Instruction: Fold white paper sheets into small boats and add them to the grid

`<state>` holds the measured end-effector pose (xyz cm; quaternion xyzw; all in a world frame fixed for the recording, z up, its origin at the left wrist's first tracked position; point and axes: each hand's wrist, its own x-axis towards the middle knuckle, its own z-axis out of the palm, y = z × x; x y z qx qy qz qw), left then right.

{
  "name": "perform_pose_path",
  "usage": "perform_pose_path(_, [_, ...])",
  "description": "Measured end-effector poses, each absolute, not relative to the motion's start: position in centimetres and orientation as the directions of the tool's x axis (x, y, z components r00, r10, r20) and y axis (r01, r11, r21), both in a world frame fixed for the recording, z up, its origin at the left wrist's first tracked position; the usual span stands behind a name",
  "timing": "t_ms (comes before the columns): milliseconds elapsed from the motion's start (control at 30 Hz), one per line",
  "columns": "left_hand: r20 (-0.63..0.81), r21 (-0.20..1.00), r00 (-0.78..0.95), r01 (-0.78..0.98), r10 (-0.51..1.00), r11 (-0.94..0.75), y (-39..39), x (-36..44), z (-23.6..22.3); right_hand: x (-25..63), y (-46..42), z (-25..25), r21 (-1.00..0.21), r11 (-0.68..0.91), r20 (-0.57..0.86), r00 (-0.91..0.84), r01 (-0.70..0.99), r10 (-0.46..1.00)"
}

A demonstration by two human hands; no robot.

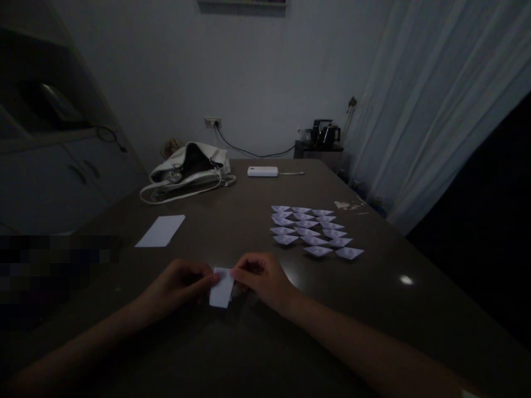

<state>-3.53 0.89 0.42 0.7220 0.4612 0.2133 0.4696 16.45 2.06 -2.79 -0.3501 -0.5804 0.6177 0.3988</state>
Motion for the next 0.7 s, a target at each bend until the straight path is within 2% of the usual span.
perform_pose_path(267, [-0.166, 0.862, 0.491, 0.493, 0.855, -0.115, 1.0, -3.7, 0.1, 16.6, 2.0, -2.2, -0.991, -0.061, -0.010, -0.396, -0.117, 0.918])
perform_pose_path(500, [-0.126, 0.853, 0.484, 0.498, 0.866, -0.154, 1.0, -3.7, 0.3, 16.5, 1.9, -1.8, -0.989, -0.100, -0.051, -0.382, -0.109, 0.923])
perform_pose_path(700, [-0.157, 0.865, 0.489, 0.488, 0.858, -0.120, 1.1, -3.8, -0.2, 16.7, 2.5, -2.2, -0.961, -0.184, -0.104, -0.348, -0.206, 0.932])
